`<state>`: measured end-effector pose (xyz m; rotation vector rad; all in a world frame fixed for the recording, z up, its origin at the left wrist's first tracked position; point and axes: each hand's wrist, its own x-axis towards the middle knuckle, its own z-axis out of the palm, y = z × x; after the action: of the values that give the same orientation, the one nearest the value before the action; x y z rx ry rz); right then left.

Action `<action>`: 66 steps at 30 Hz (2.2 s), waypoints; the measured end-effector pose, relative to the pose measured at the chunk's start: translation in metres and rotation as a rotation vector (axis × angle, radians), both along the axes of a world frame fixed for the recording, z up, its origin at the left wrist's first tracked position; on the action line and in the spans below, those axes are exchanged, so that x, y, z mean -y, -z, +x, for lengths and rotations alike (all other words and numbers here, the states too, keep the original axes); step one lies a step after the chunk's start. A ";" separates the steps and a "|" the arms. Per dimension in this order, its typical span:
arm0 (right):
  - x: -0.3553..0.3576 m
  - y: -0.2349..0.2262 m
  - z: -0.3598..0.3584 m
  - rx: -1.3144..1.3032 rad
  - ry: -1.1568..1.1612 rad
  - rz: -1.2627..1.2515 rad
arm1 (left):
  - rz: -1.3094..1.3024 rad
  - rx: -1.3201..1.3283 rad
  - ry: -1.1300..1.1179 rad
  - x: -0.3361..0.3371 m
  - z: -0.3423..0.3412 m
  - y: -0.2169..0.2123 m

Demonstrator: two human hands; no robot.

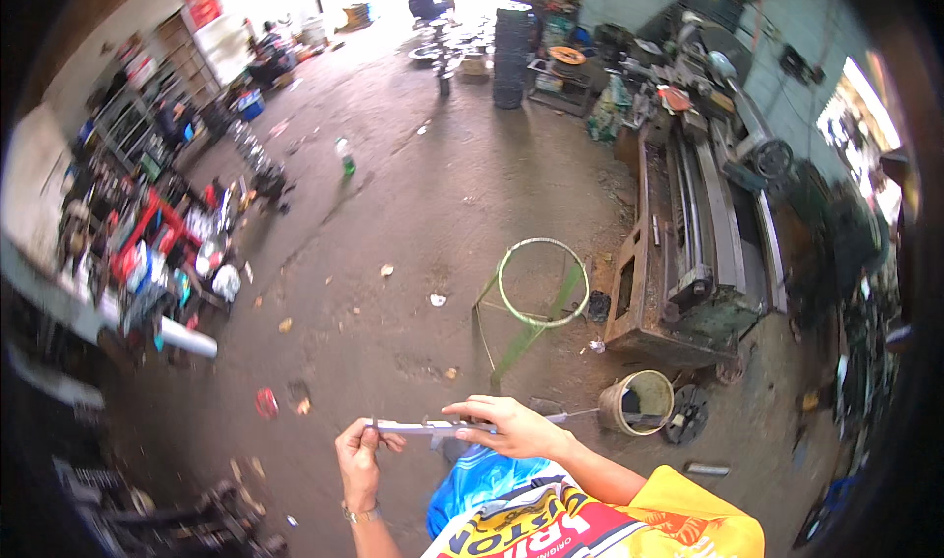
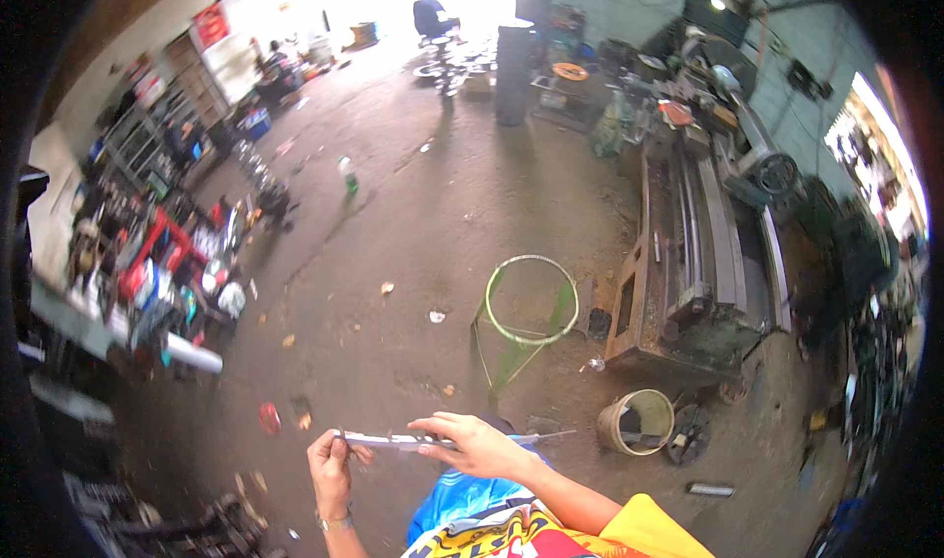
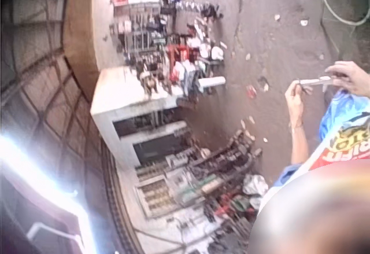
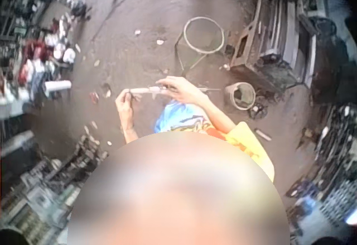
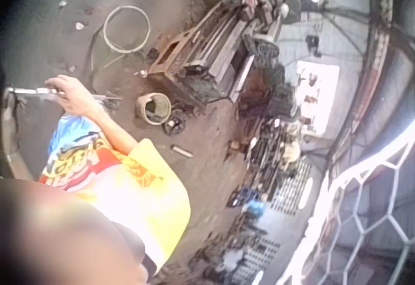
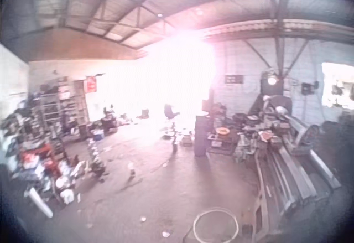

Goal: The person operates a metal lathe, adjusting the tool post and tailstock while machining a cylindrical metal workpiece. They measure the workpiece with a caliper, make adjustments, and continue machining. The person also walks around the workshop and interacts with another worker.

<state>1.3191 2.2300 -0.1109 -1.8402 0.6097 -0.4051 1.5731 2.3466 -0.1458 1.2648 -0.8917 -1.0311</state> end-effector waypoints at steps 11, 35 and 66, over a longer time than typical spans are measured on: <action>0.309 0.054 0.120 0.109 0.163 0.016 | -0.074 0.119 -0.009 0.346 0.109 0.013; 0.890 0.044 0.236 -0.236 0.733 -0.327 | -0.167 -0.089 0.492 1.080 0.221 0.016; 1.409 0.026 -0.206 -0.413 1.431 -0.475 | 0.211 0.011 1.148 1.690 -0.199 0.035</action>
<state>1.1127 0.8206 -0.1373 -1.6146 2.2605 -1.1641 1.3738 0.6565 -0.1807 0.8610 -1.6056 -2.0399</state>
